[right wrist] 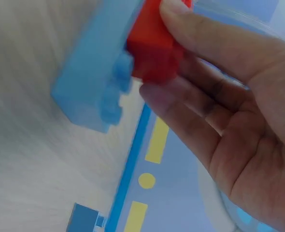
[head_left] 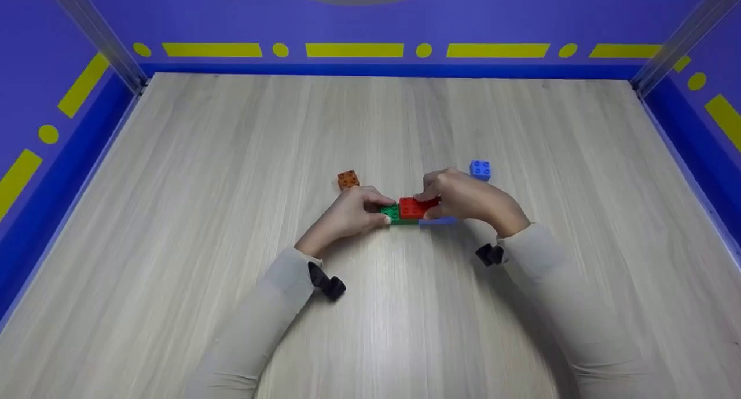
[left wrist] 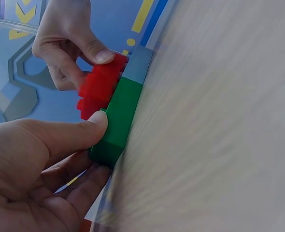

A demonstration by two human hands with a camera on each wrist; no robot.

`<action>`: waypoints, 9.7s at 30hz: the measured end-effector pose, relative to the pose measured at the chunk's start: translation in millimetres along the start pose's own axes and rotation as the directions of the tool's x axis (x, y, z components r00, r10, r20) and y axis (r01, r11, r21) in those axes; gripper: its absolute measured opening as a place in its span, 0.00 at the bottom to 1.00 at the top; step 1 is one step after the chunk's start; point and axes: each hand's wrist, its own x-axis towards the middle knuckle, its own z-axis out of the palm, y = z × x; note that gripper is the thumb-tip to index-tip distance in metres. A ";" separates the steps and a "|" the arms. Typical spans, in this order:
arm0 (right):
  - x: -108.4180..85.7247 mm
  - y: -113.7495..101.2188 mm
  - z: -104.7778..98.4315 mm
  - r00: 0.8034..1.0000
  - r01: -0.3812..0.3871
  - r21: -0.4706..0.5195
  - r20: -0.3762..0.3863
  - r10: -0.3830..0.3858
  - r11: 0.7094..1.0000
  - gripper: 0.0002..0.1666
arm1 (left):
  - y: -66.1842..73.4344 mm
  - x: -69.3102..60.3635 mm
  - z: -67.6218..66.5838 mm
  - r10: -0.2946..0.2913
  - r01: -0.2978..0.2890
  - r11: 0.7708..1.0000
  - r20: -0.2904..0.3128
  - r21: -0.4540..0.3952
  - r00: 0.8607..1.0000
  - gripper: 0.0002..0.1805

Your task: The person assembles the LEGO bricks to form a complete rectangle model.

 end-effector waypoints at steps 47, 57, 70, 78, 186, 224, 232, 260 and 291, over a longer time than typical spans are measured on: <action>2.2 9.4 2.3 0.995 -0.095 0.174 0.045 0.088 0.980 0.22 | 4.6 0.1 -3.8 0.036 -0.041 0.995 0.064 0.087 0.997 0.18; 0.4 8.3 1.1 0.989 -0.144 0.212 0.063 0.134 0.967 0.20 | 7.6 -1.5 -10.1 0.063 -0.073 0.993 0.111 0.095 0.992 0.19; 1.3 9.3 2.0 0.987 -0.157 0.204 0.061 0.147 0.966 0.20 | 9.7 -3.0 -22.6 0.101 -0.112 0.988 0.111 0.104 0.989 0.20; 1.3 9.9 2.3 0.987 -0.160 0.203 0.067 0.149 0.966 0.20 | 6.5 -3.4 -31.9 0.139 -0.151 0.974 0.078 0.167 0.987 0.20; -2.3 15.5 6.7 0.993 -0.115 0.242 0.028 0.111 0.963 0.20 | 11.6 7.3 -50.0 0.101 -0.111 0.976 0.058 0.187 0.993 0.17; -2.3 17.8 8.6 0.994 -0.107 0.270 0.033 0.102 0.957 0.20 | 19.9 8.5 -30.3 0.182 -0.225 0.952 0.206 0.209 0.961 0.17; -2.4 19.0 8.1 0.994 -0.110 0.267 0.027 0.107 0.957 0.20 | 21.4 9.5 -30.0 0.180 -0.227 0.951 0.220 0.210 0.959 0.17; -2.0 20.6 8.7 0.992 -0.122 0.270 0.038 0.116 0.955 0.19 | 23.7 11.7 -29.2 0.181 -0.242 0.937 0.243 0.252 0.953 0.19; -3.7 19.3 7.8 0.994 -0.106 0.275 0.028 0.102 0.956 0.20 | 26.1 12.6 -23.6 0.144 -0.194 0.945 0.198 0.263 0.970 0.20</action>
